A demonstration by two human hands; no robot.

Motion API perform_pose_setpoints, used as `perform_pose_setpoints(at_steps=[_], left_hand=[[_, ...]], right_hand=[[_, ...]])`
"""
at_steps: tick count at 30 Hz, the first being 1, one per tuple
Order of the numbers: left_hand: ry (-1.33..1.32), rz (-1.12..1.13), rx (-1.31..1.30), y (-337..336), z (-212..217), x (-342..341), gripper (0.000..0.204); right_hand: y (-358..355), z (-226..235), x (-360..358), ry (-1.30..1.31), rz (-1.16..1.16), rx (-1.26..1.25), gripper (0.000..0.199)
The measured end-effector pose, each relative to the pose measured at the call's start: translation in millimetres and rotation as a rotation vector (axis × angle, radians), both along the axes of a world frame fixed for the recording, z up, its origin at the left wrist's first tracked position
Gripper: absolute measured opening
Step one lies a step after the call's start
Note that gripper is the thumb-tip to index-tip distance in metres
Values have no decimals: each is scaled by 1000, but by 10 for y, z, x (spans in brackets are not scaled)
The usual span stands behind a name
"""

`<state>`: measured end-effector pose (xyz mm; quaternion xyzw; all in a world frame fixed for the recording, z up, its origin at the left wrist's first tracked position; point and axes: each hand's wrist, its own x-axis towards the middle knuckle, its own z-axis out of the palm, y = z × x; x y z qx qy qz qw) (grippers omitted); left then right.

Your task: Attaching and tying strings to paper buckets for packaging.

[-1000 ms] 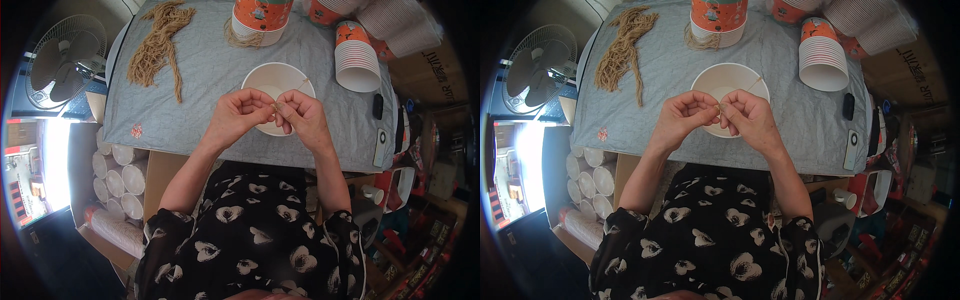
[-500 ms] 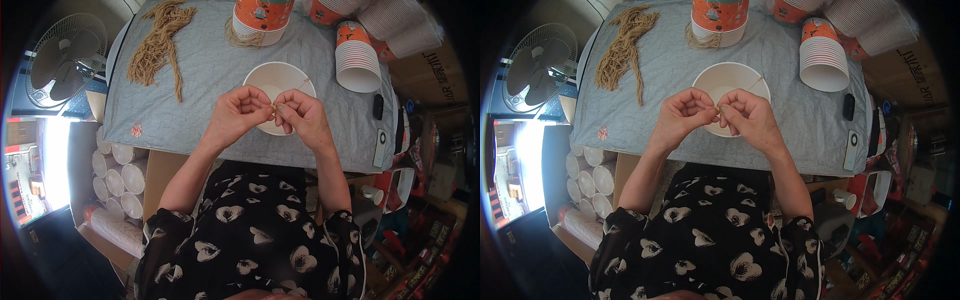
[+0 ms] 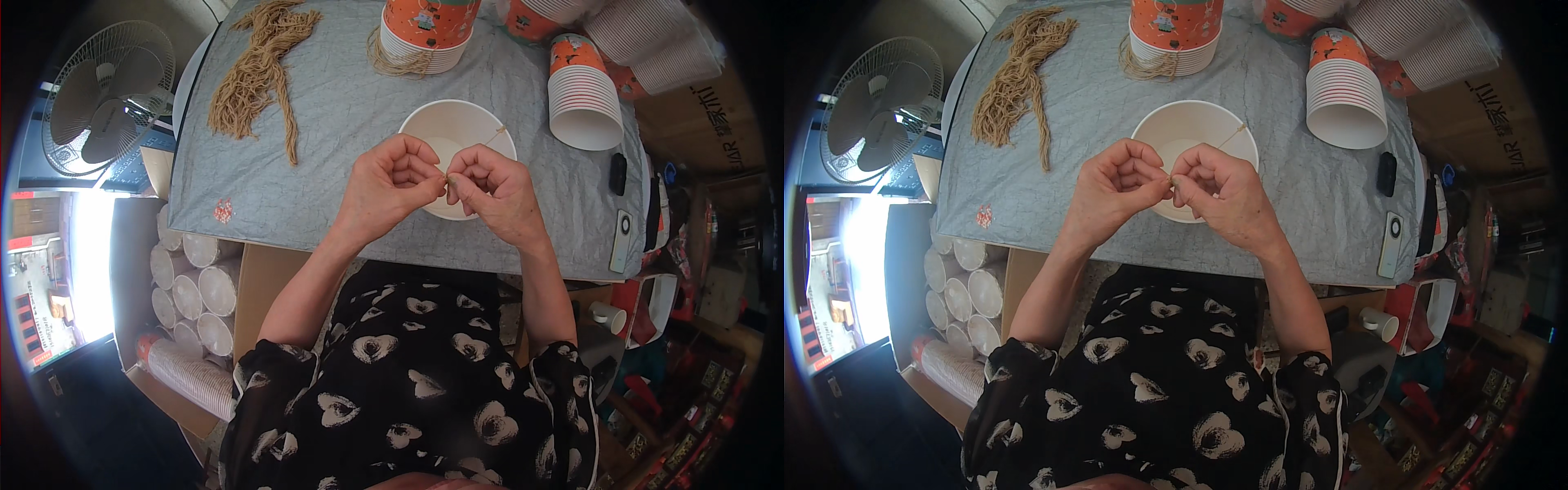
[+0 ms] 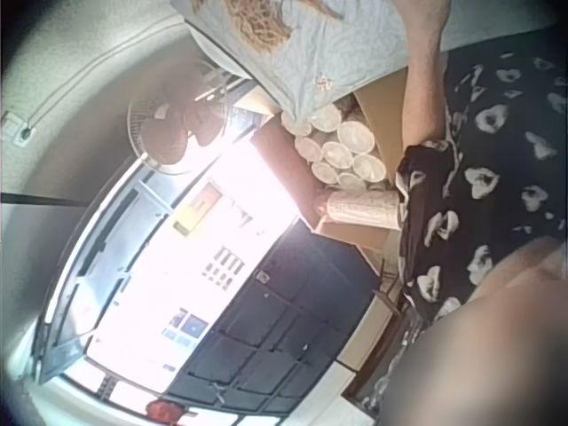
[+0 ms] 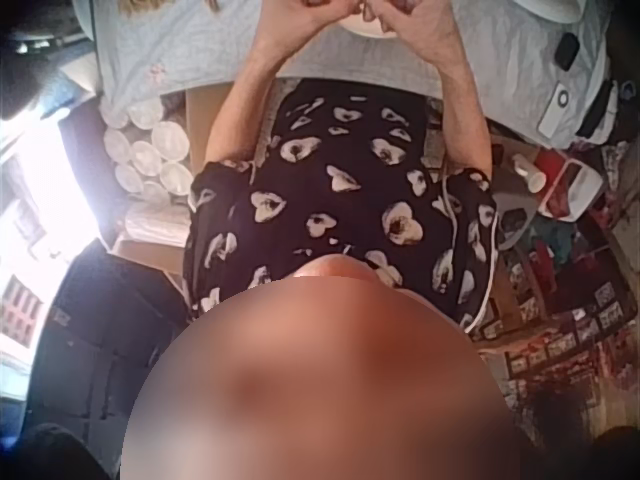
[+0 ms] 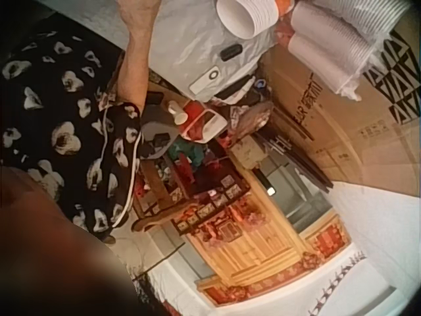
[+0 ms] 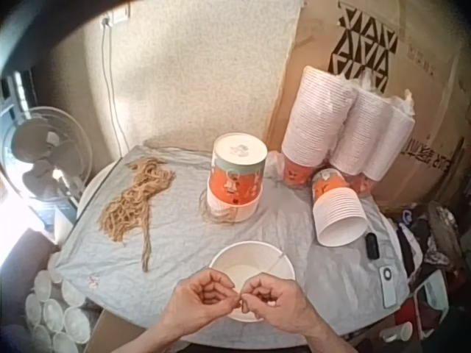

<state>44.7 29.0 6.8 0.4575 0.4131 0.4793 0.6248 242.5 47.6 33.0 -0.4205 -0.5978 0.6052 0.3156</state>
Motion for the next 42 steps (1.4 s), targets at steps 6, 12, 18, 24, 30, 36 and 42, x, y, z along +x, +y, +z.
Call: perform_pose_setpoints(at_steps=[6,12,18,24,30,36,42], left_hand=[[-131,48,-36,-3,-19,11,22],[-100,17,-45,9,8,13,24],[-67,24,4,8,-28,28,26],[-181,1,-87,6,-49,3,27],[-194,-15,-128,29,-26,-40,28],[-186,-35,-133,15,25,-34,26],[-114,-56,-108,3,19,-36,17]], right_hand=[[-2,-88,34,99,-30,-34,7],[-1,-75,28,145,-48,-54,10],[-1,-85,23,91,-73,25,7],[13,-119,63,136,-57,-51,7],[35,-138,99,154,-59,-9,18],[28,-109,121,79,-27,16,23],[-4,-81,77,78,-45,46,23]])
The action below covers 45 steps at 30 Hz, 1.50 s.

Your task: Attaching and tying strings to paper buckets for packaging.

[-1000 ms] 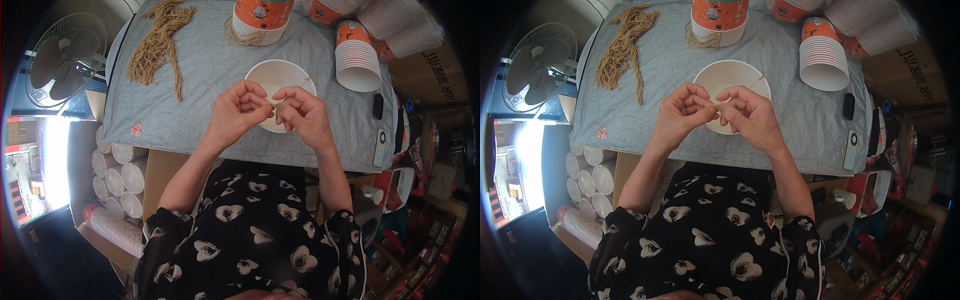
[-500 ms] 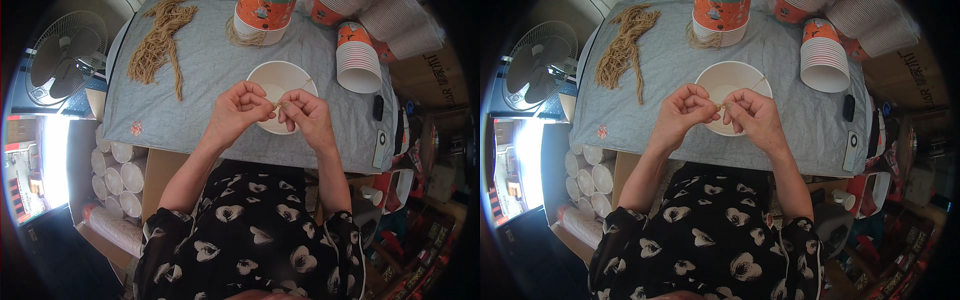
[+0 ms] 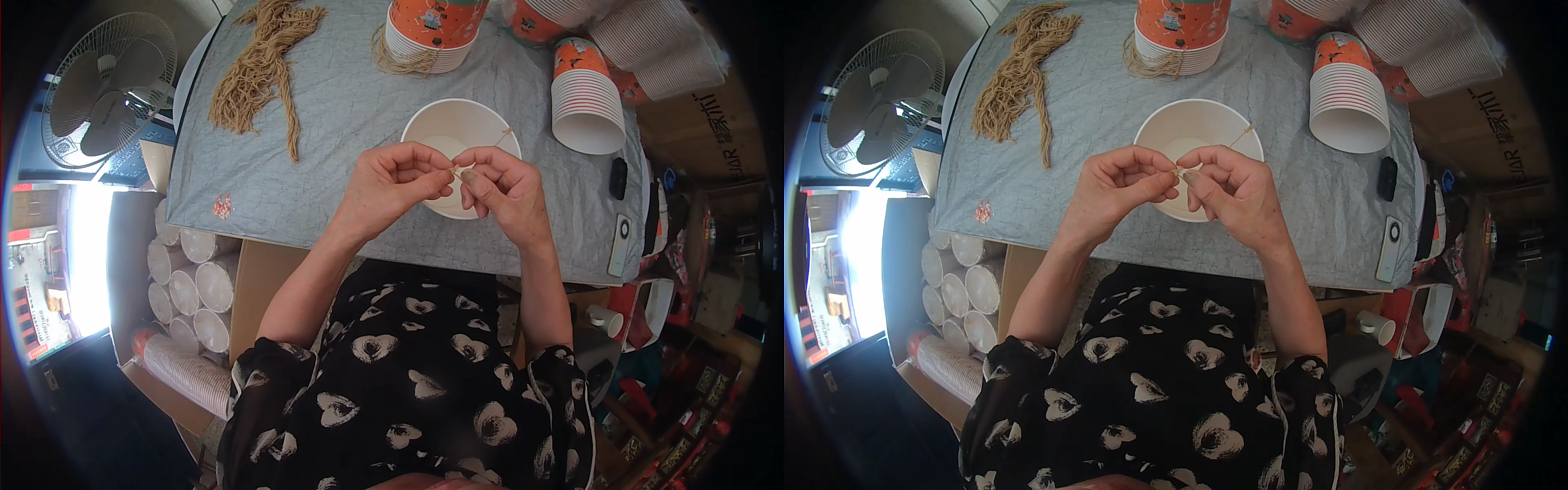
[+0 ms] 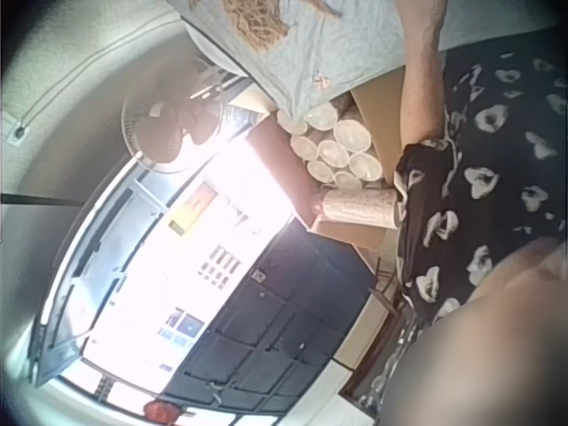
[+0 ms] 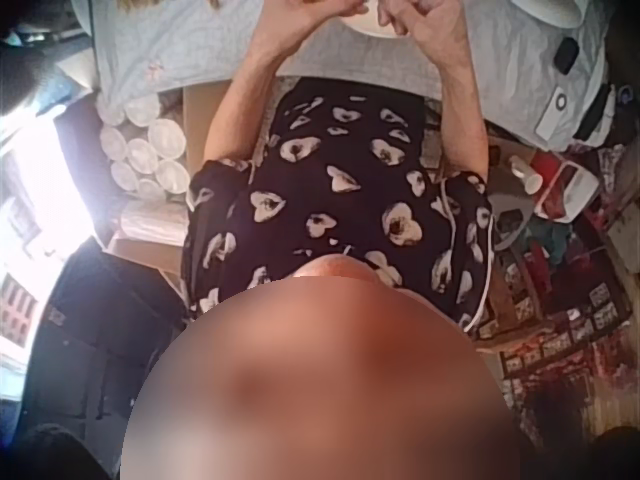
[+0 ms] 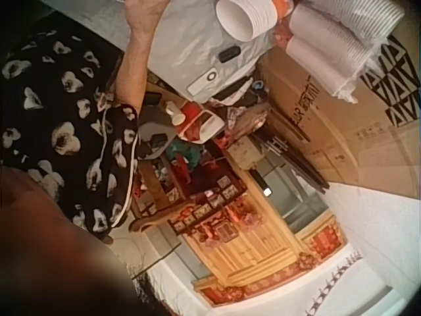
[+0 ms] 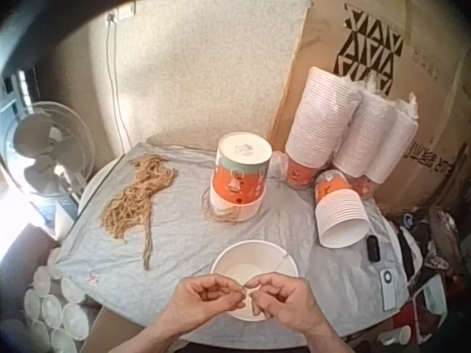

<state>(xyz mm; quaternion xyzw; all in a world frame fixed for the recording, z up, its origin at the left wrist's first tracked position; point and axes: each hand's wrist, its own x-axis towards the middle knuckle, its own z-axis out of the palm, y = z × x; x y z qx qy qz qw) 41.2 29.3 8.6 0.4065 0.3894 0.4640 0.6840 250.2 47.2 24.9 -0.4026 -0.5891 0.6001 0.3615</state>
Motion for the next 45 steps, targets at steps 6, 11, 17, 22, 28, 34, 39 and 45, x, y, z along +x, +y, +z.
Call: perform_pose_setpoints(at_steps=[6,11,17,22,28,34,39,45], left_hand=[[64,-28,76,-1,-12,12,14],[86,-46,43,0,1,2,13],[52,-55,16,2,-18,-7,13],[81,20,50,-21,56,60,12],[199,30,153,-12,17,94,15],[153,7,107,-11,-3,85,13],[151,38,112,-17,11,103,17],[185,111,202,-16,-3,119,27]], right_hand=[[10,21,-49,-26,-18,-60,17],[3,-15,-54,-3,-27,-83,15],[22,-106,-24,96,-80,-104,14],[35,-124,-24,140,-93,-115,14],[16,-102,-29,107,-89,-105,14],[18,-110,-23,97,-93,-109,15],[23,-109,-26,92,-83,-110,16],[12,-86,-40,72,-94,-113,18]])
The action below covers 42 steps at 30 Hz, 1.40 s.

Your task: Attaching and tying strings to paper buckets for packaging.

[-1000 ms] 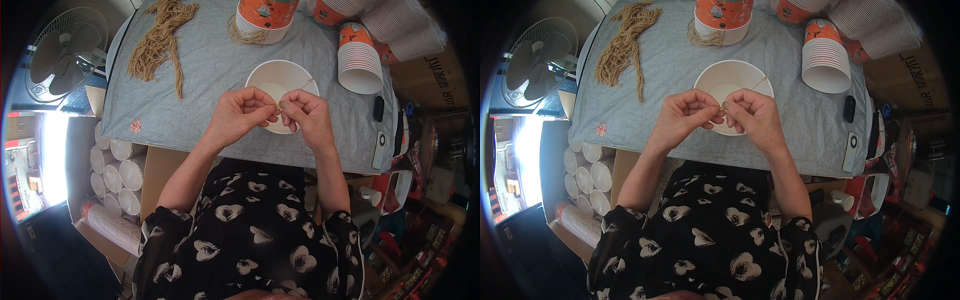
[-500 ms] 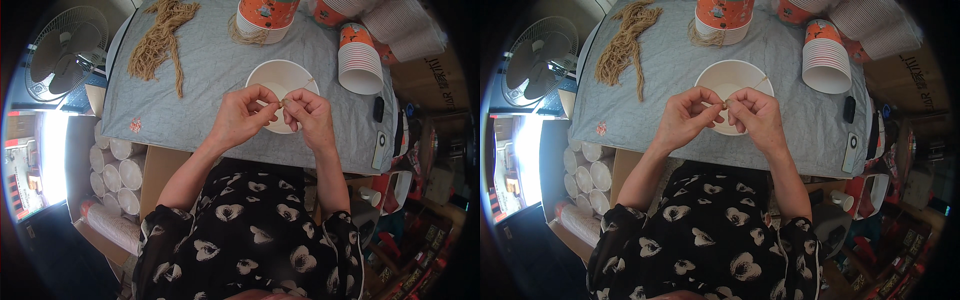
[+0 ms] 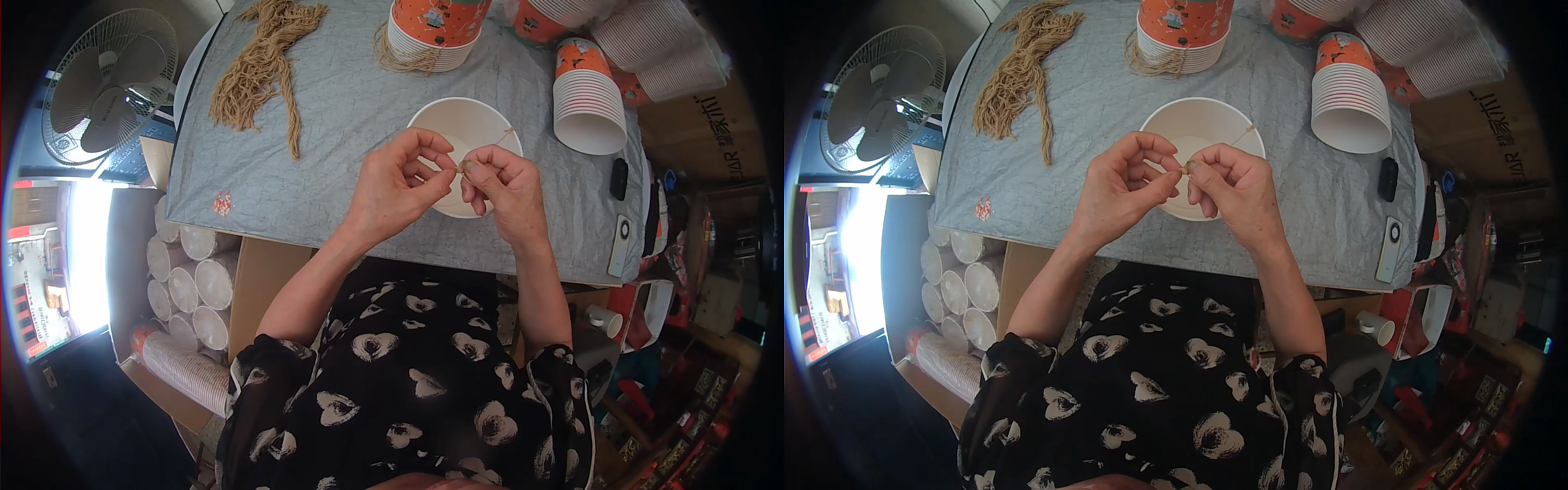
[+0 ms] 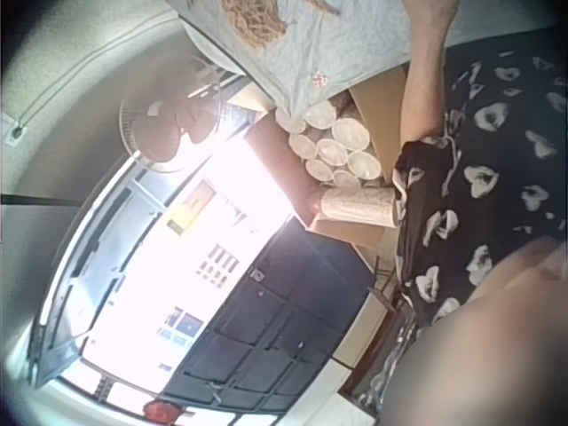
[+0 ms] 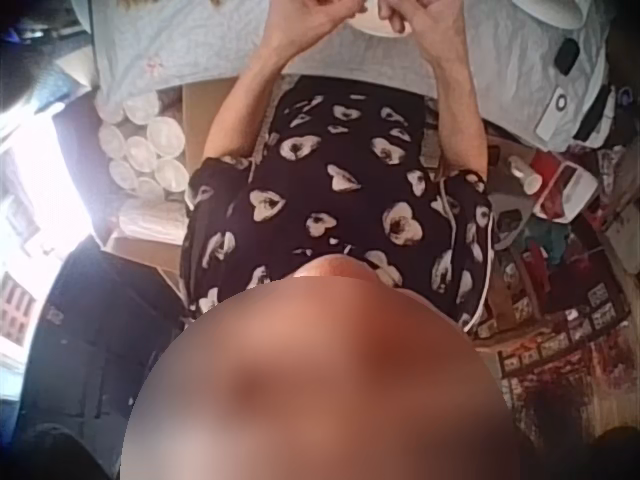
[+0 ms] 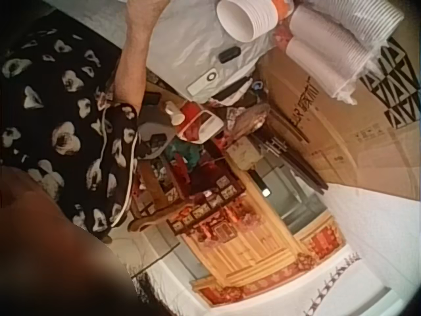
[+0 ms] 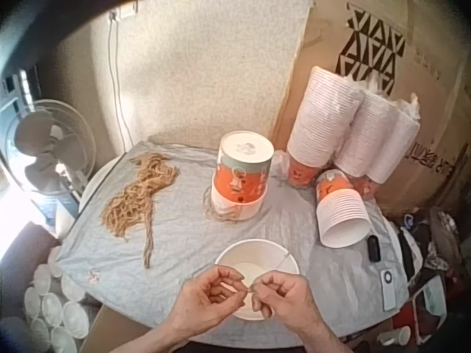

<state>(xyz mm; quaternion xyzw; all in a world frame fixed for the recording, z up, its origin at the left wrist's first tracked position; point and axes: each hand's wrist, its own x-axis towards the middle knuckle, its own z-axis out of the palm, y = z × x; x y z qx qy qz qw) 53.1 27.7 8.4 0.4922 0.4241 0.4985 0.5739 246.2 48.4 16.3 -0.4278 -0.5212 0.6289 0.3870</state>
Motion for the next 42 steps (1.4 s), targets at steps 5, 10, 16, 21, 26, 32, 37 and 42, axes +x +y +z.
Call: perform_pose_setpoints(at_steps=[5,10,16,21,26,32,37,42], left_hand=[[164,40,72,-8,34,8,29],[178,41,72,-10,60,15,29],[-49,-52,-46,9,-8,-54,26],[7,-35,18,-24,18,-32,23],[186,6,75,-23,86,-26,9],[63,-29,51,-27,-15,-9,10],[-86,-98,-47,-31,-39,-42,10],[-139,-154,-109,-8,-23,-65,8]], right_hand=[[-16,117,-68,-147,12,46,17],[3,48,-28,-117,3,30,17],[11,4,6,66,33,-53,17],[10,0,-6,97,21,-57,17],[7,-4,-11,49,18,-19,17],[-2,-8,-16,44,-6,-19,16],[-11,-15,-31,46,-23,-28,16],[-15,2,-44,12,-29,-8,15]])
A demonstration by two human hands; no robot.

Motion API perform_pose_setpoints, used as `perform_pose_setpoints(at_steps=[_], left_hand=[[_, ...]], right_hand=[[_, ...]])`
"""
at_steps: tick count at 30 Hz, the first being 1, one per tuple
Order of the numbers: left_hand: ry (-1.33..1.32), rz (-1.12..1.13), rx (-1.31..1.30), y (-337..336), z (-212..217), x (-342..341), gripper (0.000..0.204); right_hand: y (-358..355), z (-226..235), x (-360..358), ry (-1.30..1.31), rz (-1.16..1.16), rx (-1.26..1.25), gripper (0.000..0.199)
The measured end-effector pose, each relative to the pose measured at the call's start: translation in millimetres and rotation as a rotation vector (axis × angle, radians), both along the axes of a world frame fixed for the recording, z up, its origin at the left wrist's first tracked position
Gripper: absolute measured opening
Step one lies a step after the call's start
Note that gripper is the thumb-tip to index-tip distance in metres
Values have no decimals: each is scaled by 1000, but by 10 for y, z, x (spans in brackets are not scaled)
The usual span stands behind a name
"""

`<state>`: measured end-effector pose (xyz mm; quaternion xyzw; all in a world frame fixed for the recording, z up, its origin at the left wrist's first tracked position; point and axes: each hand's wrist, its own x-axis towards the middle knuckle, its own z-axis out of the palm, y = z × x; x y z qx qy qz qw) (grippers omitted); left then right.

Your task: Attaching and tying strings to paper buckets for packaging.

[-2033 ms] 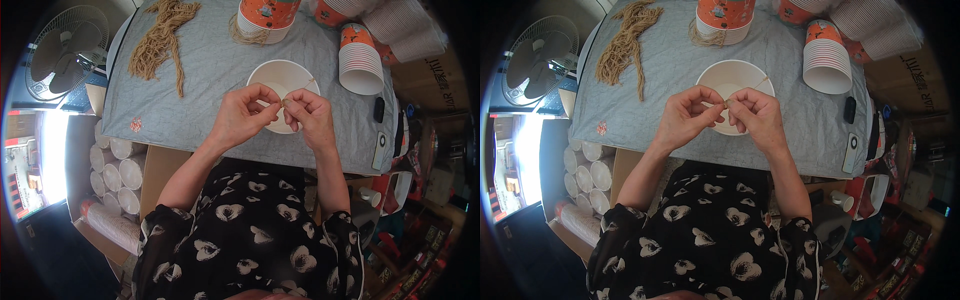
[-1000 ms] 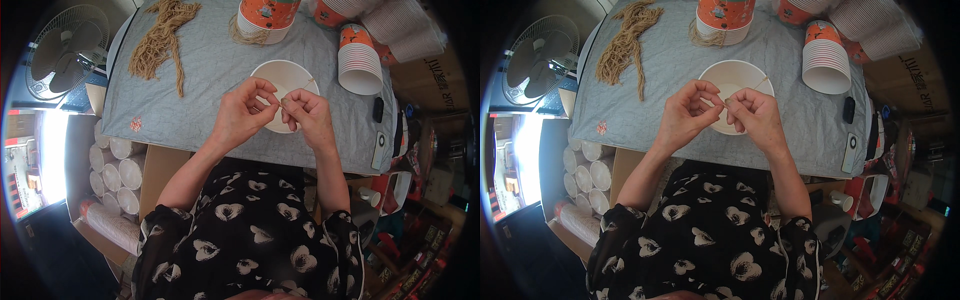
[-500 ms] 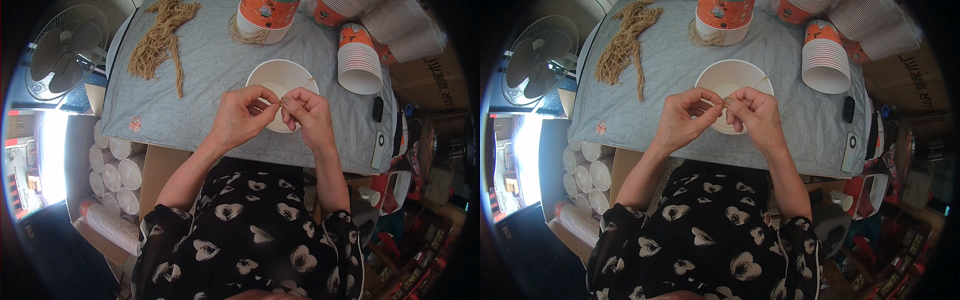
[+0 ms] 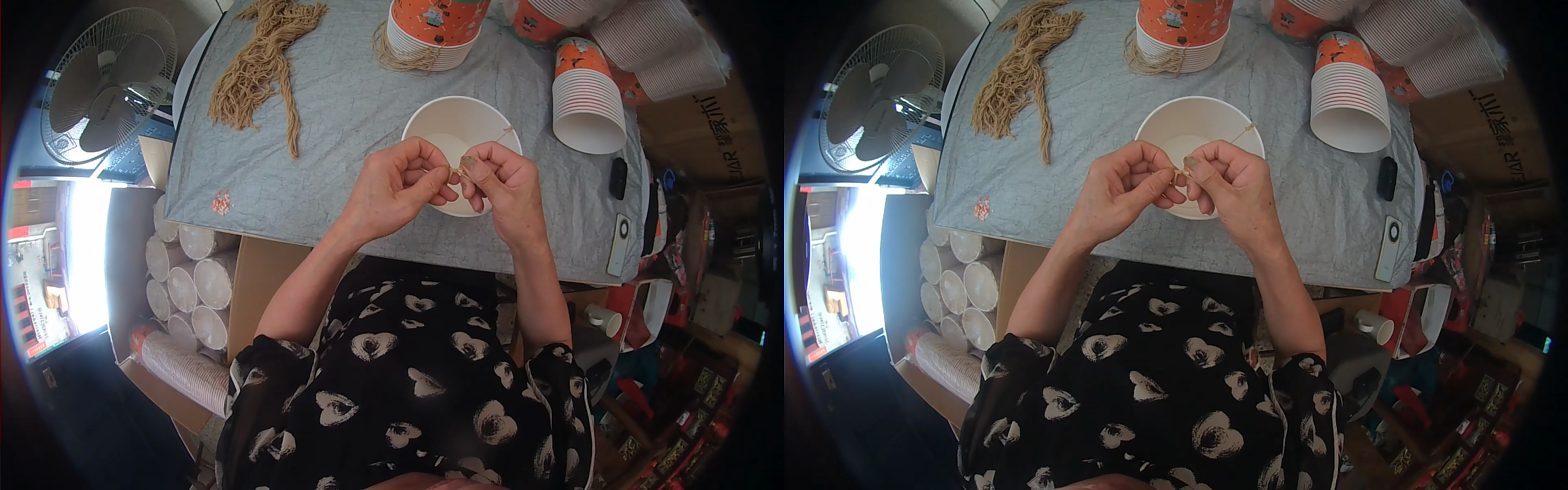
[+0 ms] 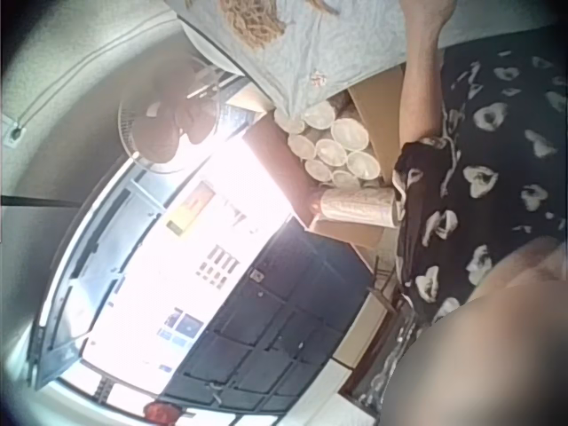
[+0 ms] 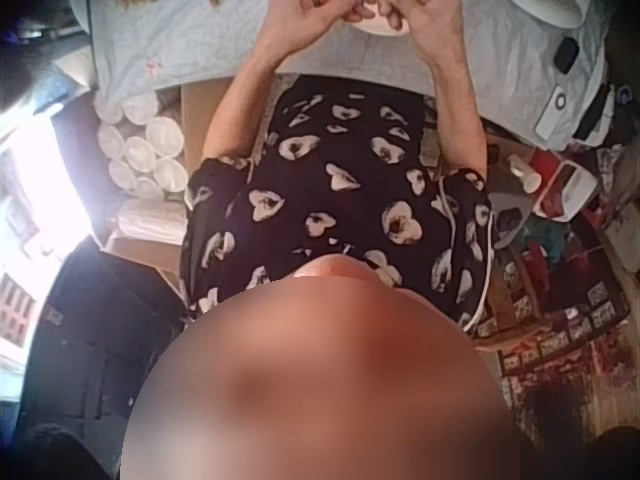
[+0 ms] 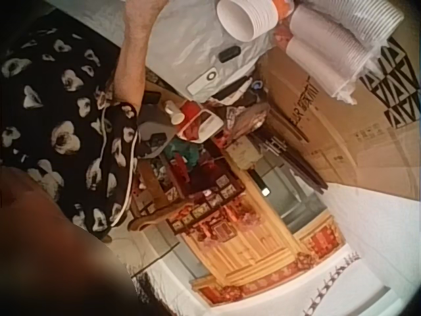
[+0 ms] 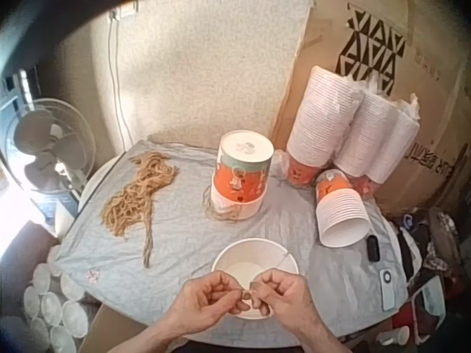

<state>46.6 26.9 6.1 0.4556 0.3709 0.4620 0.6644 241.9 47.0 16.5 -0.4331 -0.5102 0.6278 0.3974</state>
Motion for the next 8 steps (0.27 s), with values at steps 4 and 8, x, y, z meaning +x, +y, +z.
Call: perform_pose_setpoints(at_steps=[4,8], left_hand=[[17,-25,-21,20,36,-7,11],[107,-63,40,21,46,-20,24]], right_hand=[[8,30,-4,-25,-8,31,15],[23,37,17,-45,4,51,15]])
